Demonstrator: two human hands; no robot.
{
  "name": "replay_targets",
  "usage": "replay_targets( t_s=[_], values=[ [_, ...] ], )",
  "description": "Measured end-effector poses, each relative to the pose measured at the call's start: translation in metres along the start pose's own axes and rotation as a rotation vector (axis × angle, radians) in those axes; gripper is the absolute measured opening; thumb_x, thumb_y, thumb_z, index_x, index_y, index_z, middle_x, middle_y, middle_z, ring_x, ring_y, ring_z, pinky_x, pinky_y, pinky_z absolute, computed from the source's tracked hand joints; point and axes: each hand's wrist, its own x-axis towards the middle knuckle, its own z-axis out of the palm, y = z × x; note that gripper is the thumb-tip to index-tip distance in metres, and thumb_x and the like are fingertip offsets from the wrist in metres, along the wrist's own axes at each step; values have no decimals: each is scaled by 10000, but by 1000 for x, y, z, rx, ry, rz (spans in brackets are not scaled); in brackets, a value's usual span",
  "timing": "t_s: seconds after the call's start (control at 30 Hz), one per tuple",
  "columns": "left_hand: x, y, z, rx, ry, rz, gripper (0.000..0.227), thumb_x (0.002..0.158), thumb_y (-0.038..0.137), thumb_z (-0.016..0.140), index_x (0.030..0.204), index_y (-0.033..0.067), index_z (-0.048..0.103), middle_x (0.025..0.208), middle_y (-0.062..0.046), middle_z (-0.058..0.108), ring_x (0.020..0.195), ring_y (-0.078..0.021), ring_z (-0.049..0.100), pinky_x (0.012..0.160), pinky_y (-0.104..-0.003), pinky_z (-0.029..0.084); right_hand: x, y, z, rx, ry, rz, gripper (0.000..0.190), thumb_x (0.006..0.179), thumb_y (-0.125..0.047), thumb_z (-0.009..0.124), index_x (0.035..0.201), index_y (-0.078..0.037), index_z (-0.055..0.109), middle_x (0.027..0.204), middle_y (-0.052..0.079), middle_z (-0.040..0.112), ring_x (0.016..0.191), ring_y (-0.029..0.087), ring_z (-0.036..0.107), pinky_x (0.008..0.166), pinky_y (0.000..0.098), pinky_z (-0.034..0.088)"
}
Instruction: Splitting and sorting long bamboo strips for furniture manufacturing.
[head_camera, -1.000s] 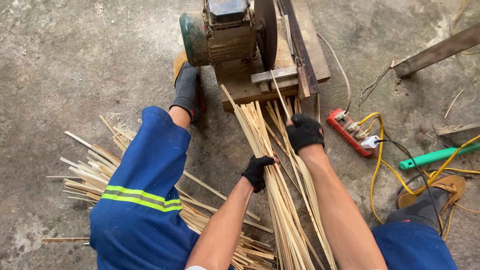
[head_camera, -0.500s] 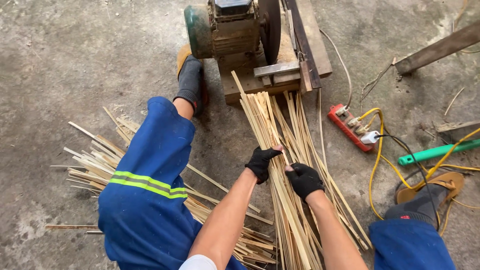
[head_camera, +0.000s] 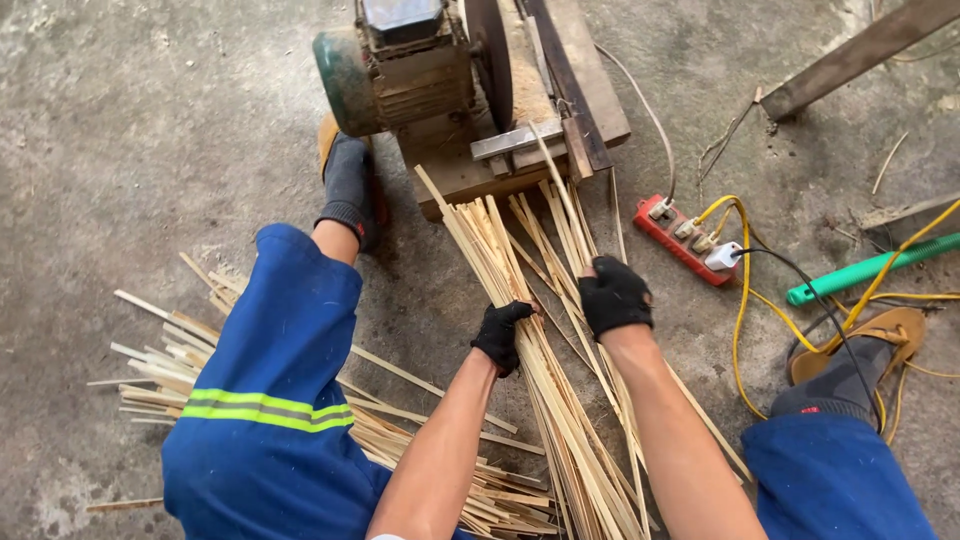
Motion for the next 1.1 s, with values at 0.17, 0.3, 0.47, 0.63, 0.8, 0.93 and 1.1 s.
replay_targets(
  t_s=[0.17, 0.3, 0.47, 0.63, 0.8, 0.93, 1.1],
  values=[
    [1, 1, 1, 38, 52, -5, 182, 786, 159, 744, 921, 40, 718, 801, -92, 720, 695, -228, 710, 650, -423, 620, 3, 9, 32, 18, -33, -71, 244, 970, -256, 613, 866, -53, 700, 887, 193, 707, 876, 387, 691, 871, 508, 496],
    [9, -5, -3, 20, 16, 26, 203, 799, 156, 791, 961, 46, 737, 831, -59, 711, 731, -205, 690, 675, -391, 593, 4, -13, 17, 116, -84, -75, 231, 946, -225, 605, 827, -51, 699, 866, 191, 705, 833, 364, 697, 786, 460, 549],
    [9, -3, -4, 38, -9, 24, 209, 783, 155, 791, 939, 26, 738, 837, -68, 727, 740, -207, 699, 685, -382, 601, 33, -49, 13, 124, -176, -31, 252, 958, -208, 599, 786, -61, 709, 810, 167, 713, 770, 304, 701, 749, 431, 560],
    [-1, 3, 0, 5, -57, 4, 191, 787, 154, 794, 931, 34, 755, 851, -91, 737, 750, -214, 706, 709, -384, 615, 28, -46, 1, 77, -146, -102, 212, 956, -209, 619, 811, -83, 708, 792, 173, 714, 736, 303, 687, 726, 441, 558],
    [5, -1, 4, 80, -22, 9, 175, 783, 142, 807, 909, 30, 762, 906, -66, 762, 822, -215, 724, 776, -383, 619, -19, 33, 12, 56, -31, -124, 180, 905, -200, 653, 931, -50, 749, 904, 201, 724, 842, 372, 712, 755, 465, 565],
    [9, -11, 2, -30, -27, -55, 164, 774, 178, 807, 887, 70, 760, 846, -85, 733, 780, -258, 694, 730, -447, 594, -57, 53, 21, -156, 193, -269, 310, 913, -228, 694, 1113, 2, 748, 998, 229, 723, 946, 391, 691, 849, 460, 550],
    [20, -20, -11, 10, -79, 8, 168, 793, 157, 809, 910, 52, 751, 906, -64, 734, 831, -223, 690, 745, -391, 578, -71, 70, 59, 254, -358, 145, 320, 866, -321, 736, 1073, -81, 773, 995, 134, 783, 959, 259, 748, 878, 362, 556]
  ],
)
